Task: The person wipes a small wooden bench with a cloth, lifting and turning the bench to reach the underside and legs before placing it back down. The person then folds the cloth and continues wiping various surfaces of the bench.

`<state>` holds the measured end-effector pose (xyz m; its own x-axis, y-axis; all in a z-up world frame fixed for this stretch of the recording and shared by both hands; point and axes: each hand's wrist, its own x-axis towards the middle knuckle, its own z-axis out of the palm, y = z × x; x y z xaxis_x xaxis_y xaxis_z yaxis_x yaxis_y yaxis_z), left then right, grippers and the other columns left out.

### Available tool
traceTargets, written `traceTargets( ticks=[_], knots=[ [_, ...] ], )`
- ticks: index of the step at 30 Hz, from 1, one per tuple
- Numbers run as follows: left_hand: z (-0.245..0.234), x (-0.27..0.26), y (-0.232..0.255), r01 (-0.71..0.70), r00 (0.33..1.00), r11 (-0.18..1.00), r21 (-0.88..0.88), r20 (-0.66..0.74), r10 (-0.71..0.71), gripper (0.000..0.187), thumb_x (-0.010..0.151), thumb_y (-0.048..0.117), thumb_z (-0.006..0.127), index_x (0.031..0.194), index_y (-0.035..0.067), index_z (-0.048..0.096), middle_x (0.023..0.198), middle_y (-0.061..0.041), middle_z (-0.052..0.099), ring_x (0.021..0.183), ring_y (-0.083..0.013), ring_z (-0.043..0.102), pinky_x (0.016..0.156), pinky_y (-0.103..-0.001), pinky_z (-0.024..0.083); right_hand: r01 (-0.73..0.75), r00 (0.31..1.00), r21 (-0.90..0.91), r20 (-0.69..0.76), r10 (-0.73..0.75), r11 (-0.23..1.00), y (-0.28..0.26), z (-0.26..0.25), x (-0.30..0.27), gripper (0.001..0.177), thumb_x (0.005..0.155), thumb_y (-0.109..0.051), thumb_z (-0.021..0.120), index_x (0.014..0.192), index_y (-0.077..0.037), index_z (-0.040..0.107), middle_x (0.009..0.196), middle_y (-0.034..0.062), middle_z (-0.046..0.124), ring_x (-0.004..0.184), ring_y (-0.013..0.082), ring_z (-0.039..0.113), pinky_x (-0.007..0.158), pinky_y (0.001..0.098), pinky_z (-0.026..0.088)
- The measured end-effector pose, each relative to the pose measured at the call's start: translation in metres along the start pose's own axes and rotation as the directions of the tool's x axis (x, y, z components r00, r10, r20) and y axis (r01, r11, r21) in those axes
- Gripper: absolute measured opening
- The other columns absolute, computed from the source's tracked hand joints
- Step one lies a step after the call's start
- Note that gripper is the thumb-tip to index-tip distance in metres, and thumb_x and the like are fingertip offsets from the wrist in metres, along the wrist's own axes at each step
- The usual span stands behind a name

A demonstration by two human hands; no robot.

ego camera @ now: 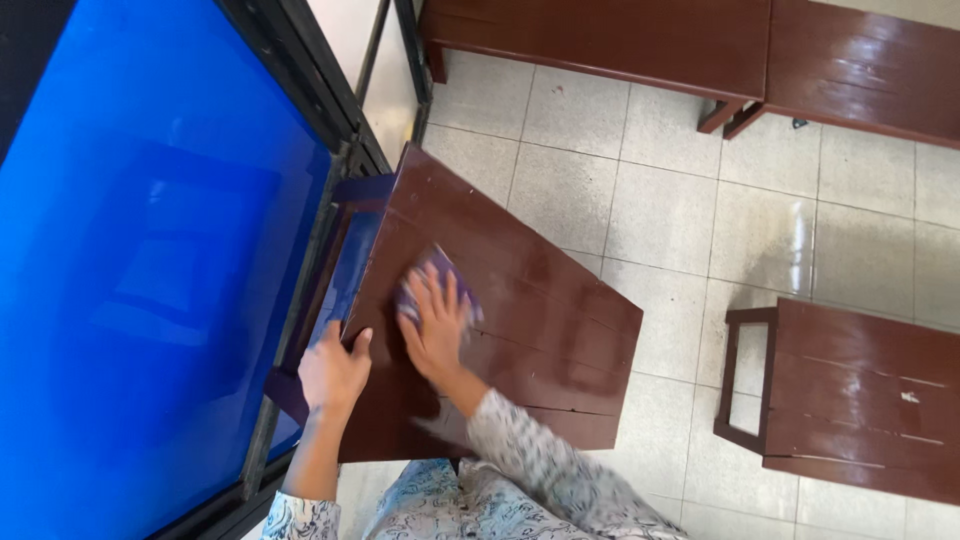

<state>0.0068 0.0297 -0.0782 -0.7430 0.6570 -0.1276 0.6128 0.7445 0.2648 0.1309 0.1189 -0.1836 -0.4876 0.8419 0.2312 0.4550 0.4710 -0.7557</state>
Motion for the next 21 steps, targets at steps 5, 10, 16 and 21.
traceTargets(
  ticks=[5,10,16,21],
  knots=[
    [-0.014,-0.006,0.048,-0.186,0.98,0.98,-0.07,0.054,0.19,0.045,0.09,0.033,0.072,0.115,-0.002,0.062,0.089,-0.029,0.07,0.084,-0.0477,0.069,0.077,-0.054,0.054,-0.101,0.979,-0.063,-0.184,0.088,0.993,0.033,-0.053,0.139,0.065,0.101,-0.048,0.053,0.16,-0.025,0.039,0.172,0.0063,0.027,0.159,0.0375,0.02,0.12,0.0727,0.015],
    [-0.031,-0.013,0.07,-0.332,0.902,0.933,-0.138,0.243,0.357,0.046,0.088,0.029,0.072,0.113,-0.006,0.054,0.103,-0.032,0.067,0.097,-0.0507,0.065,0.083,-0.056,0.051,-0.387,0.851,-0.015,-0.391,0.351,0.922,0.214,-0.094,0.054,0.04,0.118,-0.036,0.042,0.152,-0.017,0.05,0.168,0.009,0.042,0.161,0.0303,0.033,0.136,0.0479,0.028],
    [-0.032,-0.027,0.083,-0.304,0.832,0.912,-0.275,0.391,0.394,0.055,0.09,0.035,0.07,0.116,-0.006,0.046,0.109,-0.033,0.063,0.106,-0.0496,0.064,0.088,-0.052,0.051,-0.787,0.518,0.216,-0.278,0.809,0.578,0.206,-0.068,-0.126,0.051,0.106,-0.034,0.047,0.15,-0.009,0.047,0.155,0.0159,0.048,0.144,0.035,0.042,0.122,0.0465,0.032],
    [-0.023,-0.035,0.082,-0.44,0.754,0.759,-0.48,0.263,0.603,0.074,0.091,0.039,0.071,0.136,-0.01,0.04,0.132,-0.032,0.053,0.128,-0.0411,0.053,0.105,-0.045,0.042,-0.304,0.895,0.17,-0.286,0.342,0.937,0.031,-0.085,-0.078,0.062,0.098,-0.028,0.059,0.156,-0.014,0.043,0.166,0.012,0.036,0.153,0.0391,0.029,0.124,0.0538,0.023]
  ],
)
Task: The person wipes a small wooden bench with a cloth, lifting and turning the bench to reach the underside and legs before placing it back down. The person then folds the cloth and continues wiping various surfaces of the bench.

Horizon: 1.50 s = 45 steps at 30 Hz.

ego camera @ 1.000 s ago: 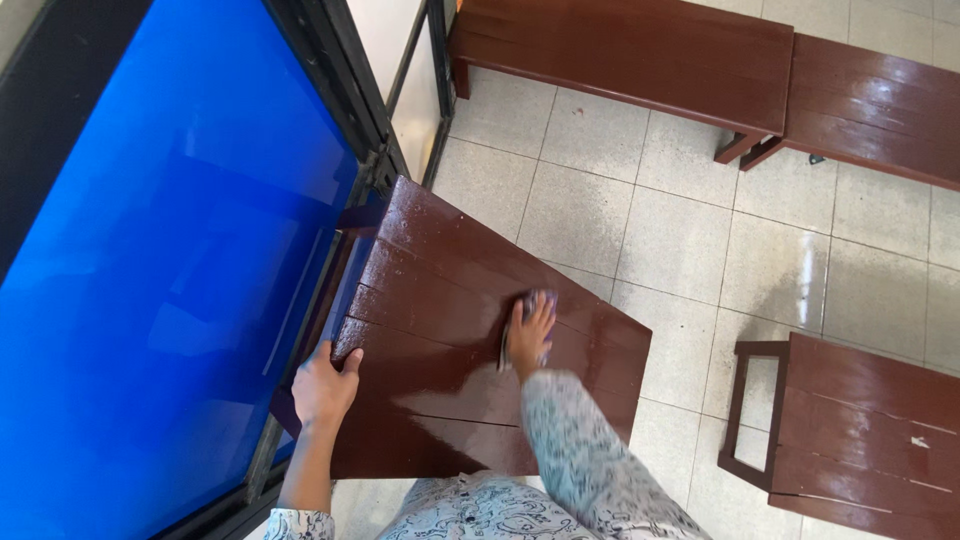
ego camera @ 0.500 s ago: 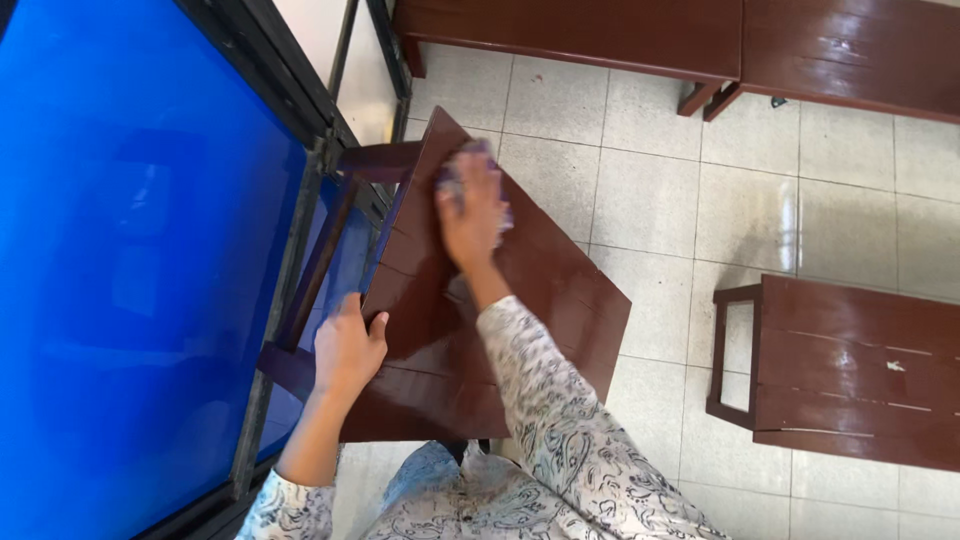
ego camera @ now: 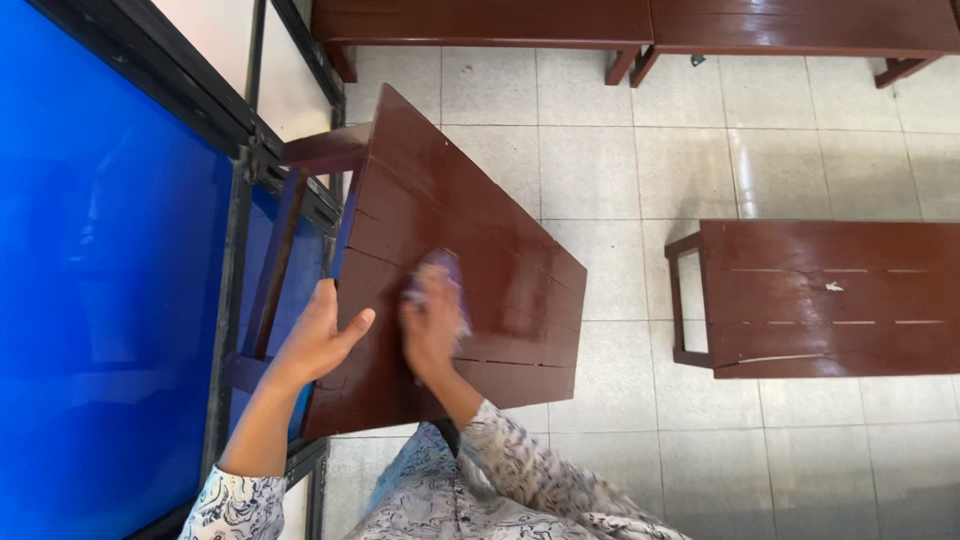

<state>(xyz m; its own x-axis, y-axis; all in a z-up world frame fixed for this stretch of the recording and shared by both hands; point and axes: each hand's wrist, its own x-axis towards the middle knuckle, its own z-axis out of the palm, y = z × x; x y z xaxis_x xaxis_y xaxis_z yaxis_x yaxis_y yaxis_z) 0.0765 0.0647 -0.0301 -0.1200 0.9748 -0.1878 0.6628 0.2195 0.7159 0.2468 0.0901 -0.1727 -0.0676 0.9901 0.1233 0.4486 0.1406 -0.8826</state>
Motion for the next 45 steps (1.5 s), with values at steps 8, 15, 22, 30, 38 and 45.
traceTargets(
  ticks=[8,15,22,30,38,45],
  knots=[
    [0.013,-0.051,0.032,0.007,1.0,0.839,-0.544,-0.001,-0.01,0.085,0.087,0.022,0.071,0.159,0.001,0.029,0.164,-0.016,0.035,0.154,-0.0259,0.026,0.122,-0.038,0.02,0.0,1.0,-0.078,0.022,0.002,0.997,0.074,-0.014,0.085,0.071,0.101,-0.043,0.056,0.16,-0.011,0.033,0.167,0.0171,0.025,0.153,0.0421,0.023,0.118,0.0613,0.016],
    [0.041,-0.052,0.053,-0.039,0.999,0.859,-0.51,-0.002,0.045,0.088,0.093,0.026,0.067,0.16,0.003,0.015,0.166,-0.016,0.022,0.155,-0.0257,0.016,0.121,-0.038,0.017,-0.295,0.945,0.127,-0.109,0.309,0.947,0.189,-0.058,0.038,0.057,0.104,-0.036,0.053,0.151,-0.005,0.046,0.151,0.0189,0.052,0.142,0.034,0.048,0.118,0.0403,0.037],
    [0.078,-0.047,0.054,-0.082,0.995,0.881,-0.467,-0.088,0.046,0.1,0.098,0.074,0.017,0.162,-0.002,0.017,0.17,-0.02,0.018,0.159,-0.0308,0.012,0.126,-0.04,0.009,0.357,0.934,0.02,0.006,-0.357,0.934,-0.045,-0.094,-0.075,0.063,0.105,-0.02,0.053,0.161,-0.004,0.029,0.167,0.0169,0.032,0.159,0.0409,0.027,0.13,0.0564,0.019],
    [0.08,-0.052,0.099,-0.072,0.994,0.939,-0.336,-0.103,0.04,0.101,0.096,0.076,0.022,0.161,-0.001,0.016,0.168,-0.023,0.022,0.158,-0.0336,0.016,0.125,-0.041,0.013,-0.25,0.966,0.055,-0.059,0.253,0.967,0.148,-0.105,-0.09,0.055,0.106,-0.03,0.045,0.155,-0.006,0.037,0.162,0.0205,0.037,0.15,0.0383,0.033,0.123,0.0462,0.025],
    [0.085,-0.05,0.116,-0.038,0.994,0.959,-0.28,-0.112,0.007,0.09,0.099,0.069,0.028,0.163,0.005,0.018,0.158,-0.027,0.038,0.151,-0.0369,0.032,0.121,-0.042,0.024,-0.102,0.99,0.019,-0.098,0.104,0.995,0.127,-0.095,-0.092,0.06,0.104,-0.023,0.05,0.158,-0.003,0.034,0.163,0.0204,0.038,0.152,0.0374,0.033,0.126,0.046,0.025],
    [0.091,-0.045,0.099,-0.126,0.98,0.985,-0.12,-0.166,0.105,0.084,0.106,0.061,0.036,0.162,-0.001,0.019,0.157,-0.031,0.04,0.148,-0.0431,0.037,0.121,-0.044,0.028,0.308,0.948,0.113,0.048,-0.315,0.945,-0.026,-0.133,-0.125,0.069,0.095,-0.01,0.062,0.158,-0.005,0.034,0.165,0.0203,0.034,0.153,0.0394,0.028,0.125,0.0481,0.019]
  ],
)
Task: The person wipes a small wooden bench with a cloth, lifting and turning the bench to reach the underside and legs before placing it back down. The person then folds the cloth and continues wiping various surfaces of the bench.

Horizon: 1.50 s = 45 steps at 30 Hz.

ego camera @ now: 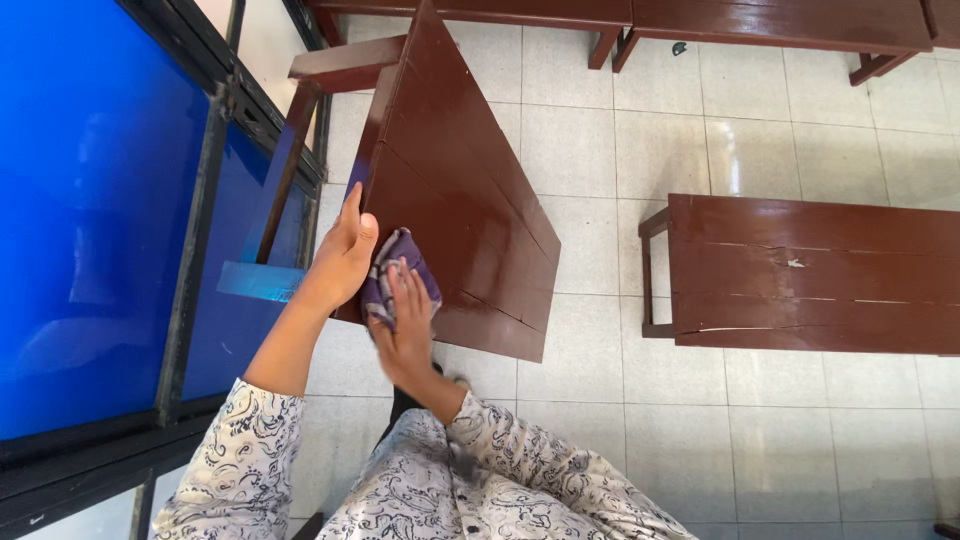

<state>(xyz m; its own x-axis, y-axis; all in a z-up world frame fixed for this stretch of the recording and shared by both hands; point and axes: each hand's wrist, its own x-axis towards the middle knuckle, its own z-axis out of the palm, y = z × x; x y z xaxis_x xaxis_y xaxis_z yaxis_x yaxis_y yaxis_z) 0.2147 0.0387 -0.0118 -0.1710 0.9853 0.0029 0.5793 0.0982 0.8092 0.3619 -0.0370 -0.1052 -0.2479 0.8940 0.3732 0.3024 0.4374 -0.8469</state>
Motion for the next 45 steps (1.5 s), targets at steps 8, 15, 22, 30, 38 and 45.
traceTargets(
  ticks=[8,15,22,30,38,45],
  knots=[
    [-0.026,0.002,0.015,0.142,0.983,0.951,0.273,0.073,-0.167,0.096,0.087,0.02,0.073,0.16,0.001,0.012,0.151,-0.03,0.042,0.141,-0.0435,0.042,0.116,-0.045,0.035,-0.566,0.821,0.012,-0.087,0.564,0.825,0.226,0.006,-0.046,0.061,0.104,-0.025,0.052,0.156,-0.001,0.03,0.162,0.0212,0.036,0.15,0.0378,0.035,0.123,0.0422,0.028],
    [-0.041,0.025,0.0,0.049,0.993,0.961,0.274,0.094,-0.077,0.092,0.086,0.014,0.074,0.158,0.001,0.018,0.152,-0.031,0.041,0.141,-0.0438,0.041,0.114,-0.045,0.035,-0.497,0.867,0.001,-0.006,0.497,0.867,0.219,0.029,-0.042,0.069,0.101,-0.023,0.052,0.159,-0.001,0.023,0.167,0.0237,0.022,0.156,0.0381,0.02,0.125,0.0427,0.017],
    [-0.066,0.08,0.015,0.007,0.967,0.96,0.279,0.243,-0.078,0.083,0.088,0.016,0.071,0.158,0.01,0.028,0.136,-0.03,0.058,0.13,-0.0424,0.054,0.106,-0.046,0.044,-0.353,0.924,0.197,0.226,0.308,0.915,0.053,0.053,0.023,0.088,0.099,-0.013,0.057,0.166,-0.005,0.0,0.174,0.0228,-0.004,0.16,0.0415,0.001,0.124,0.0444,0.025],
    [-0.076,0.126,-0.001,-0.353,0.872,0.911,0.212,0.428,0.238,0.07,0.086,0.014,0.075,0.146,0.005,0.041,0.127,-0.029,0.064,0.119,-0.0441,0.061,0.097,-0.046,0.048,-0.098,0.995,-0.083,-0.044,0.094,0.992,0.045,0.094,0.075,0.097,0.09,-0.013,0.072,0.163,-0.001,0.009,0.172,0.0237,0.01,0.16,0.0428,0.009,0.128,0.0475,0.016],
    [-0.083,0.134,0.0,-0.417,0.838,0.878,0.234,0.474,0.271,0.066,0.085,0.016,0.074,0.144,0.007,0.047,0.115,-0.028,0.068,0.104,-0.0435,0.066,0.09,-0.047,0.051,-0.393,0.771,0.214,-0.453,0.447,0.894,0.16,0.15,0.04,0.084,0.101,-0.027,0.059,0.165,-0.003,0.009,0.175,0.0231,0.009,0.161,0.0366,0.012,0.128,0.0431,0.016],
    [-0.092,0.132,0.006,-0.443,0.886,0.778,0.445,0.348,0.306,0.038,0.096,0.034,0.068,0.117,0.002,0.063,0.11,-0.022,0.071,0.105,-0.0426,0.066,0.088,-0.051,0.051,-0.694,0.624,0.323,-0.176,0.762,0.643,0.188,0.178,-0.027,0.086,0.099,-0.018,0.06,0.166,-0.009,0.006,0.174,0.0207,0.01,0.16,0.0356,0.011,0.127,0.0445,0.023]
  ],
)
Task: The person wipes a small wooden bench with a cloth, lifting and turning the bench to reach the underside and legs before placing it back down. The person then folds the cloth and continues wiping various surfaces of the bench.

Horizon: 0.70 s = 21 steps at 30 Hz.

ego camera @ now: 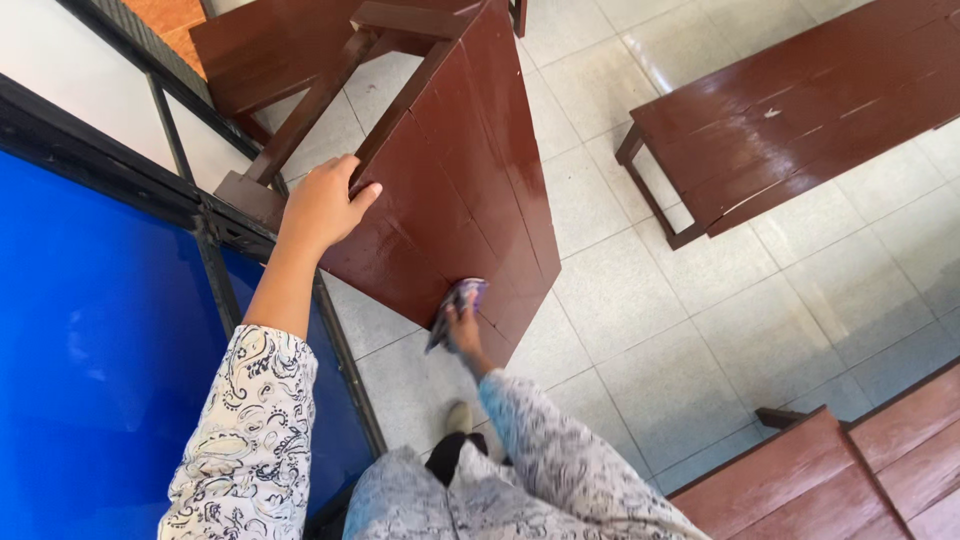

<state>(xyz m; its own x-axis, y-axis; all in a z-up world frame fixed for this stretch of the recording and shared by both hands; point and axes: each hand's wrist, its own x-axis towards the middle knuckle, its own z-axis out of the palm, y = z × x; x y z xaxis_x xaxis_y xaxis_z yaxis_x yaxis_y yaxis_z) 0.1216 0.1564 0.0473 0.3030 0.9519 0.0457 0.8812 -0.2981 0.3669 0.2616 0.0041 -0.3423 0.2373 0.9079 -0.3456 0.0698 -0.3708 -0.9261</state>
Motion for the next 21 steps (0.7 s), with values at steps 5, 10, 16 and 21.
traceTargets(
  ticks=[5,10,16,21],
  knots=[
    [0.007,0.002,0.001,0.058,0.998,0.997,-0.043,-0.036,-0.059,0.05,0.106,0.047,0.043,0.112,0.004,0.067,0.112,-0.024,0.069,0.106,-0.046,0.063,0.09,-0.055,0.049,0.661,0.748,-0.125,0.196,-0.634,0.74,-0.102,0.026,-0.067,0.091,0.096,-0.004,0.063,0.167,-0.011,0.007,0.176,0.0198,0.005,0.163,0.0357,0.002,0.129,0.0472,0.023],
    [0.026,0.004,-0.017,0.014,0.995,0.998,-0.06,-0.095,-0.019,0.066,0.113,0.052,0.026,0.107,0.002,0.069,0.116,-0.024,0.068,0.11,-0.0476,0.06,0.092,-0.058,0.047,0.79,0.607,-0.231,0.167,-0.777,0.568,-0.22,-0.008,-0.01,0.094,0.088,-0.003,0.066,0.166,-0.014,0.014,0.174,0.0165,0.008,0.163,0.0364,0.007,0.132,0.0456,0.018],
    [0.034,-0.009,0.019,-0.037,0.995,0.999,0.016,-0.094,0.038,0.06,0.104,0.056,0.043,0.111,0.002,0.068,0.106,-0.025,0.07,0.099,-0.0453,0.065,0.084,-0.055,0.051,0.785,0.585,-0.222,-0.042,-0.81,0.578,-0.299,-0.081,0.127,0.073,0.111,-0.032,0.047,0.17,-0.01,0.011,0.179,0.0157,0.002,0.166,0.0399,0.001,0.134,0.0514,0.005],
    [0.047,-0.021,0.051,-0.078,0.995,0.995,0.054,-0.051,0.081,0.046,0.087,0.042,0.072,0.106,0.001,0.065,0.103,-0.021,0.068,0.096,-0.0416,0.067,0.081,-0.052,0.054,0.601,0.737,-0.149,-0.276,-0.617,0.785,-0.351,-0.136,0.18,0.073,0.1,-0.038,0.066,0.159,-0.012,0.033,0.172,0.0184,0.007,0.158,0.0409,0.012,0.123,0.0565,0.015]
  ],
)
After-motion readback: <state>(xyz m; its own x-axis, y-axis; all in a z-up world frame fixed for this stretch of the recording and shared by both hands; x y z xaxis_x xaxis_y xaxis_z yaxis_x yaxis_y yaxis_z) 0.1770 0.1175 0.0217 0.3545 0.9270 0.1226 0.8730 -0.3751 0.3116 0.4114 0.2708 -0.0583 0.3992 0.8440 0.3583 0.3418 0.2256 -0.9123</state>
